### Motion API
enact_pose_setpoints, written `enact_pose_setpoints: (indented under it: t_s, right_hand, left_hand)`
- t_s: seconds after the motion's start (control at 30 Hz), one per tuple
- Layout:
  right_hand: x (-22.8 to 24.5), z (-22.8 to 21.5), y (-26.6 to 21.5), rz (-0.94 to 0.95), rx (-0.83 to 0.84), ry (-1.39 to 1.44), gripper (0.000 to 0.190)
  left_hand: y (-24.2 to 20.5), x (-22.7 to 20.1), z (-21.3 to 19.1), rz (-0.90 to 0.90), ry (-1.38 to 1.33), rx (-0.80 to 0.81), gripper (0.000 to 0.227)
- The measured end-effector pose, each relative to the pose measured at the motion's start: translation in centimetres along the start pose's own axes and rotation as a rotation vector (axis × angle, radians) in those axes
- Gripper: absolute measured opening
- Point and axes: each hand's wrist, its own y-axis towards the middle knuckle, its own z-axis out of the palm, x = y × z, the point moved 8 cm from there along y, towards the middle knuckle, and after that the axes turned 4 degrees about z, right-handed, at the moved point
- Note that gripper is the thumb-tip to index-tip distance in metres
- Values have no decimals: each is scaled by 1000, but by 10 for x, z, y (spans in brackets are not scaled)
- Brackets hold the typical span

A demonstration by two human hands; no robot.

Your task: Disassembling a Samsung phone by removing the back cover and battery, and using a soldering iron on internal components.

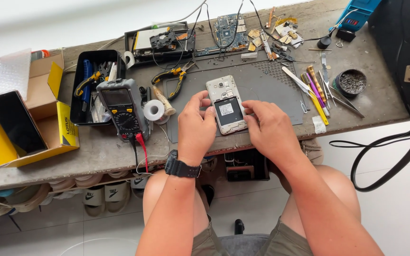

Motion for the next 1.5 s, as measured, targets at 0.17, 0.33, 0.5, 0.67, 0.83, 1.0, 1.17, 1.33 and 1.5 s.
enact_pose_setpoints:
  t_s: [0.17, 0.33, 0.5, 0.67, 0.83, 1.0, 1.17, 1.33, 1.5]
  right_hand:
    - [22, 9, -2, -115, -34, -85, 35]
    - [32, 20, 3, -86, 4, -132, 48]
    - [54, 25, 7, -19, 87, -217, 61]
    - [65, 33, 6, -38, 37, -341, 71]
    - [63, 35, 8, -37, 8, -367, 72]
    - [55, 41, 8, -26, -29, -362, 70]
    - [41, 38, 13, -28, -39, -253, 82]
    - [11, 8, 33, -179, 82, 110, 60]
    - [-56, -35, 46, -101, -177, -410, 28]
  left_hand:
    - [1, 12, 3, -19, -50, 13, 37]
    - [5, 19, 3, -36, -100, 27, 36]
    - [9, 30, 3, -33, -112, 51, 34]
    - [12, 22, -5, -50, -132, 66, 34]
    - [17, 26, -4, -46, -106, 83, 34]
    - [15, 21, -6, -16, -47, 106, 36]
    - [16, 8, -15, 89, -15, 20, 38]
    - [11, -23, -23, 299, 99, -42, 33]
    - [8, -18, -18, 362, 120, 3, 26]
